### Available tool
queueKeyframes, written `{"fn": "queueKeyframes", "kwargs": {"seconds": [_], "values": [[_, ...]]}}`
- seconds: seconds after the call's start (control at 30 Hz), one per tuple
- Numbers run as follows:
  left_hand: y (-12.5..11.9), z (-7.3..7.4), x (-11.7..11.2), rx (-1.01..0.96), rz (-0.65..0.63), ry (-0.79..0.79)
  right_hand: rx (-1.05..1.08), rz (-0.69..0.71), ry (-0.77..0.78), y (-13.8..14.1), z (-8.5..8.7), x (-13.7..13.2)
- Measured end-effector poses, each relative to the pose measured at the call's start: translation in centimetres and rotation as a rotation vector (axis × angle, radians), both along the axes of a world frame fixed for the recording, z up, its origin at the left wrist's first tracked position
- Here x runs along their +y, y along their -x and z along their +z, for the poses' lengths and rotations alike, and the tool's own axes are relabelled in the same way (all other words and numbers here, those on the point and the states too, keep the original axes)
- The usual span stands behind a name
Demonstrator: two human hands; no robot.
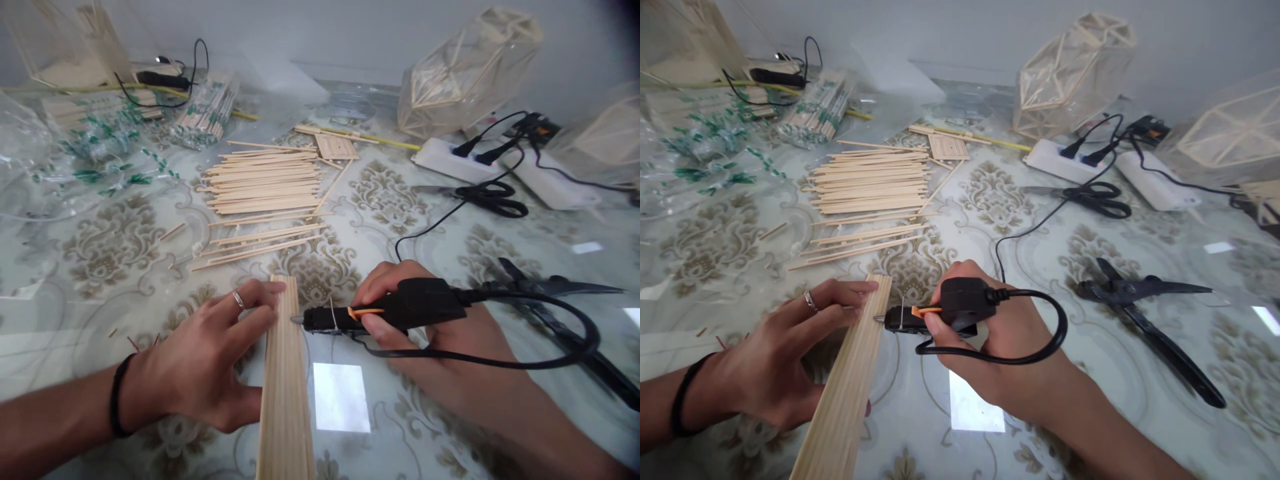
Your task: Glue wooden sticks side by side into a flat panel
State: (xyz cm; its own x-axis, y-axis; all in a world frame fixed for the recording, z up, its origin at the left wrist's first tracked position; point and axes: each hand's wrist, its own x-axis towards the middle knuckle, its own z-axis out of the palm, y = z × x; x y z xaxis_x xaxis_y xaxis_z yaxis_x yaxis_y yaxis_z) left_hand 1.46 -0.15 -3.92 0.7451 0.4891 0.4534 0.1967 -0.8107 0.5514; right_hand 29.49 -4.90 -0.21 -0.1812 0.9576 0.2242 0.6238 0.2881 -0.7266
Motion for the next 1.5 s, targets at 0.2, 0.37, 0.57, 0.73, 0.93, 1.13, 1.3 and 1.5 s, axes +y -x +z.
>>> {"fn": "queueKeyframes", "kwargs": {"seconds": [0.2, 0.37, 0.57, 0.73, 0.93, 1.13, 1.3, 1.5], "values": [[0.0, 0.0, 0.1, 0.000, -0.007, -0.015, 0.013, 0.012, 0.010, -0.2, -0.1, -0.3], [0.0, 0.1, 0.2, 0.005, -0.002, -0.023, 0.049, 0.032, 0.037, -0.2, -0.2, -0.4], [0.1, -0.2, 0.1, -0.019, 0.005, -0.029, 0.048, 0.035, 0.035, -0.1, 0.2, -0.6], [0.1, -0.4, 0.1, -0.034, 0.009, -0.017, 0.057, 0.038, 0.046, -0.1, 0.4, -0.7], [0.2, -0.5, 0.0, -0.035, 0.006, 0.003, 0.059, 0.057, 0.055, -0.2, 0.6, -0.7], [0.3, -0.4, -0.1, -0.001, 0.021, -0.024, 0.036, 0.069, 0.057, -0.3, 0.8, -0.7], [0.2, -0.3, -0.1, 0.013, 0.034, -0.026, 0.031, 0.068, 0.066, -0.4, 0.9, -0.8], [0.1, -0.2, 0.0, 0.006, 0.031, -0.048, 0.018, 0.063, 0.058, -0.2, 1.1, -0.7]]}}
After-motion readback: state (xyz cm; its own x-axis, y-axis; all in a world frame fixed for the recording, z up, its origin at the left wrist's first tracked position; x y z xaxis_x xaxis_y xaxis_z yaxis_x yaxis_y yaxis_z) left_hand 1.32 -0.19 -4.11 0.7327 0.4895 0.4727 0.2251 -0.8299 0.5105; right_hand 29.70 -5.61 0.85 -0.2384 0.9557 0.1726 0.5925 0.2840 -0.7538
